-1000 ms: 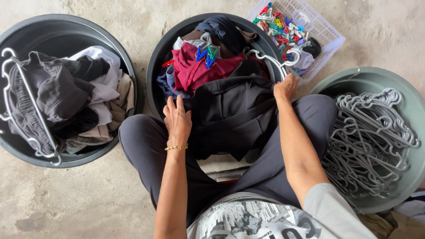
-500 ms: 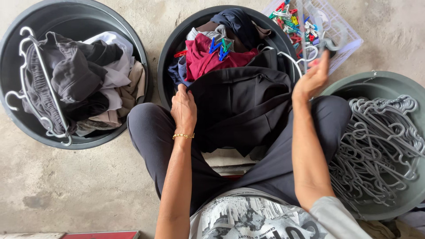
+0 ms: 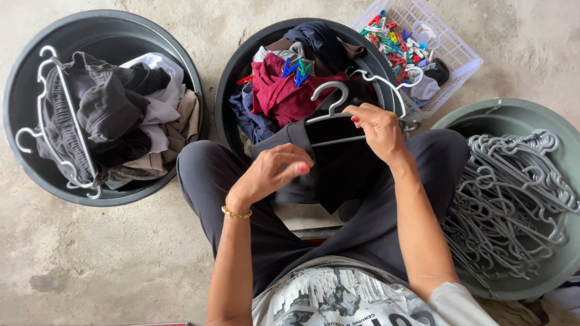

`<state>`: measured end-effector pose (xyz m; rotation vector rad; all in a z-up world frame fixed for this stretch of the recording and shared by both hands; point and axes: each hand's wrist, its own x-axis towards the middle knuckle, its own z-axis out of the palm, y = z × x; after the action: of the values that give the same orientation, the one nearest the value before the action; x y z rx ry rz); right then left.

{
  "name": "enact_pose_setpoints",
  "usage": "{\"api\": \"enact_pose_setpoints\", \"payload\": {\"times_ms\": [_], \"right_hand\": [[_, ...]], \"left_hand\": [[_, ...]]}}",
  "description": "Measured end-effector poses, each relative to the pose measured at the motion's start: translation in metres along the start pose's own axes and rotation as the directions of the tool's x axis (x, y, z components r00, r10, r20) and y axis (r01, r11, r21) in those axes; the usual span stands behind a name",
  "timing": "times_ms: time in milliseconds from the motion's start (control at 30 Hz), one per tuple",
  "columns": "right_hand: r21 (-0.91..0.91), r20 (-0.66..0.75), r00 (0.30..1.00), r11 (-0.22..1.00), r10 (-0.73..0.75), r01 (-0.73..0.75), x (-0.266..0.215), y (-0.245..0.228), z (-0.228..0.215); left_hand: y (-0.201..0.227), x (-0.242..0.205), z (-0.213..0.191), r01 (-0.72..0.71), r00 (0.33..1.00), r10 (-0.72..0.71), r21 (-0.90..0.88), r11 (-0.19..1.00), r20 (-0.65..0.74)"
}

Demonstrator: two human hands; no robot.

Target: The person sorts items of clothing from a central basin into separate bins, placing some on hangers and securing others with clips before walking to a washing area and placing a load into a machine.

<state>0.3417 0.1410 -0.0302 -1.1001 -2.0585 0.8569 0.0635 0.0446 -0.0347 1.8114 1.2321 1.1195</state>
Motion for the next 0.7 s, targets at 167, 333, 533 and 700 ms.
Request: {"api": "enact_pose_setpoints", "payload": {"times_ms": [167, 333, 533, 700], "right_hand": [[0.098, -0.049, 0.996, 0.992, -0.075, 0.079, 0.004, -0.008, -0.007], [-0.484, -0.510, 0.717, 0.847, -0.475, 0.217, 0.000, -0.006, 0.010], [-0.298, -0.408, 0.903, 0.954, -0.134, 0.006, -0.017, 0.078, 0.057], [-0.173, -0.108, 0.993, 0.982, 0.052, -0.070, -0.018, 0.147, 0.060]], "left_hand": [[0.000, 0.000, -0.007, -0.055, 0.957, 0.183, 0.479, 0.876, -0.225], [-0.023, 0.002, 0.012, 0.244, 0.956, -0.193, 0.232, 0.942, -0.223], [-0.014, -0.013, -0.007, 0.298, 0.893, -0.322, -0.123, 0.947, -0.314], [0.004, -0.024, -0.019, 0.275, 0.890, -0.287, -0.085, 0.958, -0.353]]}}
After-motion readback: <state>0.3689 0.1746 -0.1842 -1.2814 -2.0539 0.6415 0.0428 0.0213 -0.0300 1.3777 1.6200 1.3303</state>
